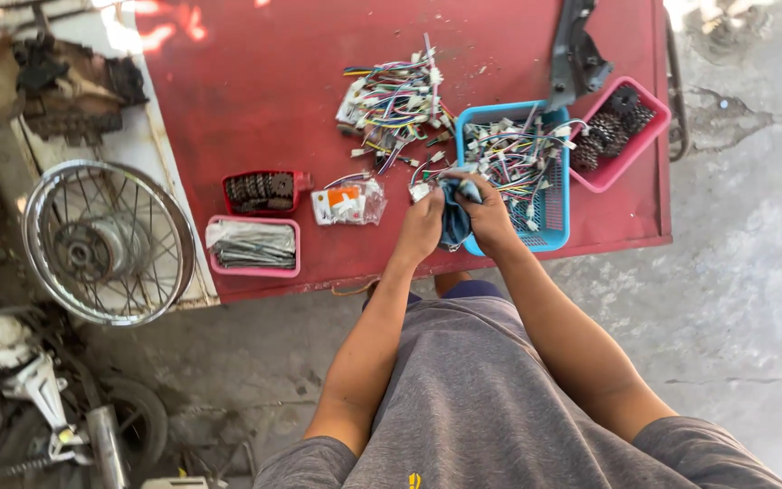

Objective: Cleaning and sorting various motorcycle wiring harnesses on a red workbench.

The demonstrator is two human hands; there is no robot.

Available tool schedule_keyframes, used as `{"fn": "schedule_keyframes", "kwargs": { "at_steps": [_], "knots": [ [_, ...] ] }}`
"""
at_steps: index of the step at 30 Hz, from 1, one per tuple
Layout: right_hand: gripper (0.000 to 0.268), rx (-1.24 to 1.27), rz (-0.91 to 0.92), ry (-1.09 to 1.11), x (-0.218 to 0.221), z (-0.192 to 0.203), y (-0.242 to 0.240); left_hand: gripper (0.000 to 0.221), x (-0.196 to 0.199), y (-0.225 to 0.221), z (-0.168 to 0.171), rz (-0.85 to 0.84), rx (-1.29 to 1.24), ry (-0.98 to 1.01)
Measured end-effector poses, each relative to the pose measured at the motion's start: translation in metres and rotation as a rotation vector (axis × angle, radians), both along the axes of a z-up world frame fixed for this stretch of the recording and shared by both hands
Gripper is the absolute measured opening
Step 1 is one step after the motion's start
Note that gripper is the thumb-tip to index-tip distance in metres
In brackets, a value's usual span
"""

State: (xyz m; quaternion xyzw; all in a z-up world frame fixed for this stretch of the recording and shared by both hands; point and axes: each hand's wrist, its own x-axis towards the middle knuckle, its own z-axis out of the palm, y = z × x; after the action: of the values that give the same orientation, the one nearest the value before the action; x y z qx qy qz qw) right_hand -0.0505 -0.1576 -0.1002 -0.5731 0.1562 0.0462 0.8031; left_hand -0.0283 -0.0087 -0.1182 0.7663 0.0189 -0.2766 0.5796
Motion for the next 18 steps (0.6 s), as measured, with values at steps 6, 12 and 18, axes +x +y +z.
{"fn": "schedule_keyframes", "kwargs": {
  "at_steps": [6,12,18],
  "knots": [
    [0.039,0.009,0.183,0.34,0.001,-0.067,0.033,0.05,-0.003,0.054,-0.041,0.099,0.147,0.046],
    [0.038,0.591,-0.016,0.705,0.025,-0.084,0.082,0.046,-0.003,0.094,-0.098,0.205,0.227,0.133],
    [0.036,-0.02,-0.106,0.861,0.02,-0.175,0.098,0.033,0.03,0.105,-0.174,0.274,0.377,0.169]
  ]
}}
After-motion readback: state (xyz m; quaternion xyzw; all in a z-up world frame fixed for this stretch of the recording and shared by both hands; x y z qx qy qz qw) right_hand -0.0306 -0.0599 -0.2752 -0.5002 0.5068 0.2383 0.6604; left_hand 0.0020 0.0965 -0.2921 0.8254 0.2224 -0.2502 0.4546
